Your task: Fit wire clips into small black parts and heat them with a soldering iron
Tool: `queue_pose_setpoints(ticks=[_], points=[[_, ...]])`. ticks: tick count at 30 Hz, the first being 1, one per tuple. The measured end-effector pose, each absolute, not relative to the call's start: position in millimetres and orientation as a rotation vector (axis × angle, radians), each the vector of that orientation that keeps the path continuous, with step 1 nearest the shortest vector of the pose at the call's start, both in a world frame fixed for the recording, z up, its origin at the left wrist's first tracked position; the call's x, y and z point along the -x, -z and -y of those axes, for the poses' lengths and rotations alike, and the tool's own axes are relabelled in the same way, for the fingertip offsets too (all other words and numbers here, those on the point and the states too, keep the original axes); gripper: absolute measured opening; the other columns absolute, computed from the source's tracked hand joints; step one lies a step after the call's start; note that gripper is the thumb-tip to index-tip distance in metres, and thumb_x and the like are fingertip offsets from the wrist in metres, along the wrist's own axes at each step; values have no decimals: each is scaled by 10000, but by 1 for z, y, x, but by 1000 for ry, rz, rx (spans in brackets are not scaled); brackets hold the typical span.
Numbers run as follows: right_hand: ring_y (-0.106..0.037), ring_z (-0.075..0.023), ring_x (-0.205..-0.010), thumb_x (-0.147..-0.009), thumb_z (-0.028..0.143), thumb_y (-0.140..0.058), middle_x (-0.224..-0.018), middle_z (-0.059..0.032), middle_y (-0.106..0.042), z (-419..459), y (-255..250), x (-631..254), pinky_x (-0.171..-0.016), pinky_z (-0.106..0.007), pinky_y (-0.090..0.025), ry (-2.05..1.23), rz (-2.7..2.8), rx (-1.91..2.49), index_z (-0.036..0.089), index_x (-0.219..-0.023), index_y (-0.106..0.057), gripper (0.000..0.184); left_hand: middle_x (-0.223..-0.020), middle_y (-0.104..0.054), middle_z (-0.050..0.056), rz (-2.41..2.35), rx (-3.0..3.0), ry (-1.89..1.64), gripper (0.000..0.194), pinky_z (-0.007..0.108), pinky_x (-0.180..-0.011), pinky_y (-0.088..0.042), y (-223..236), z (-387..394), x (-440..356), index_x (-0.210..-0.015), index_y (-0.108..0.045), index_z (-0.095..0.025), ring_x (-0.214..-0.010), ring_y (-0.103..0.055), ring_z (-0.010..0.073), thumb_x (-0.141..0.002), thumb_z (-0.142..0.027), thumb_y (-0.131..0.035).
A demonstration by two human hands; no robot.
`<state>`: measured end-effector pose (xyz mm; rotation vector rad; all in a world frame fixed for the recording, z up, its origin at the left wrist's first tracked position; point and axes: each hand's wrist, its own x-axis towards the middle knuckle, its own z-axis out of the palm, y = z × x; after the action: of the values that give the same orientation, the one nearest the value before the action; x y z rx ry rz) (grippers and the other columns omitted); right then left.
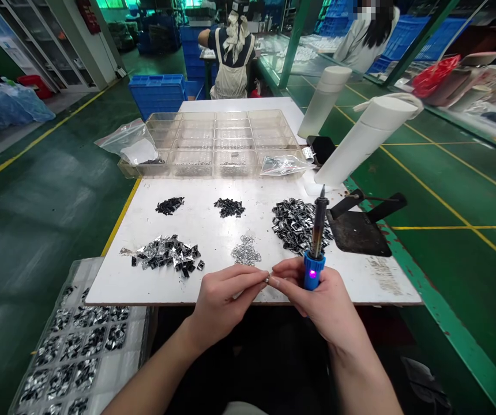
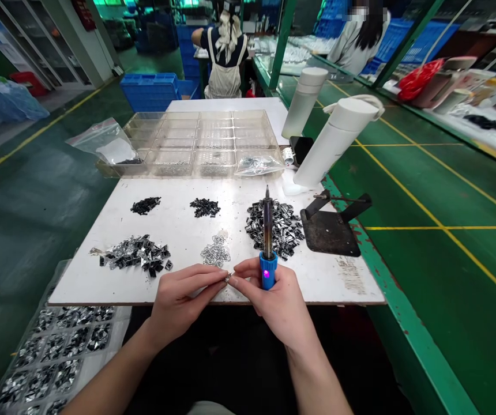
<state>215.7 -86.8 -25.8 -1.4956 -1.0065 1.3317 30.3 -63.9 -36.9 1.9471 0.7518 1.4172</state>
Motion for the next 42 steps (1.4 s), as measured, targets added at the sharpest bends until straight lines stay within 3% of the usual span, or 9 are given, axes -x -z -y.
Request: queue_pose_setpoints(ticks=[6,8,11,14,18,22,36,42], points=[[-399,-81,-432,-786,513,-857,-476,57,-446,89,26,-219,-430,-210,-302,-1358,1148,1428,156,-974,-771,413,-924,-835,84,-819,-1862,-1287,184,206,-784,-641,31,63,-28,-1017,-815,-127,-826,-795,167,-891,-9,-751],[-432,-82,-452,-810,483,-834,-537,26,-519,89,24,-219,-445,-211,-317,-1337,1184,1403,163,-973,-787,363,-903,-839,65,-862,-1800,-1227,176,184,-753,-642,30,63,-27,-1011,-816,-134,-789,-798,155,-890,-21,-756],[-468,-69,-455,-809,467,-825,-797,-65,-690,88,23,-217,-433,-222,-336,-1271,1200,1367,167,-919,-810,320,-908,-850,57,-901,-1714,-1194,165,163,-744,-650,31,64,-28,-992,-823,-137,-776,-812,152,-882,-30,-762],[-467,-60,-455,-809,487,-819,-960,-105,-724,87,24,-214,-414,-229,-344,-1202,1205,1360,165,-874,-818,328,-900,-855,47,-937,-1689,-1197,154,171,-749,-659,32,65,-29,-960,-837,-151,-777,-816,159,-872,-41,-777],[-438,-79,-475,-794,526,-824,-768,-60,-681,89,26,-213,-425,-235,-353,-1107,1238,1439,162,-860,-812,370,-866,-848,42,-983,-1632,-1181,120,191,-725,-672,31,65,-30,-935,-842,-160,-750,-813,166,-867,-75,-792],[-406,-96,-463,-799,503,-820,-514,32,-479,93,24,-212,-454,-239,-361,-1087,1247,1545,158,-860,-798,351,-854,-829,49,-1001,-1524,-1164,60,212,-732,-687,30,64,-30,-911,-825,-149,-757,-818,181,-864,-119,-803],[-411,-101,-566,-858,417,-747,-641,27,-504,99,20,-205,-534,-260,-320,-1133,1203,1485,189,-923,-779,239,-806,-806,47,-965,-1608,-1273,57,202,-691,-678,29,66,-30,-889,-813,-142,-707,-789,155,-863,-92,-805],[-358,-88,-543,-850,412,-745,-599,49,-445,101,19,-203,-531,-258,-291,-1143,1170,1503,187,-907,-772,234,-806,-798,56,-926,-1679,-1308,66,187,-685,-662,30,66,-30,-896,-809,-130,-713,-774,144,-873,-73,-787]])
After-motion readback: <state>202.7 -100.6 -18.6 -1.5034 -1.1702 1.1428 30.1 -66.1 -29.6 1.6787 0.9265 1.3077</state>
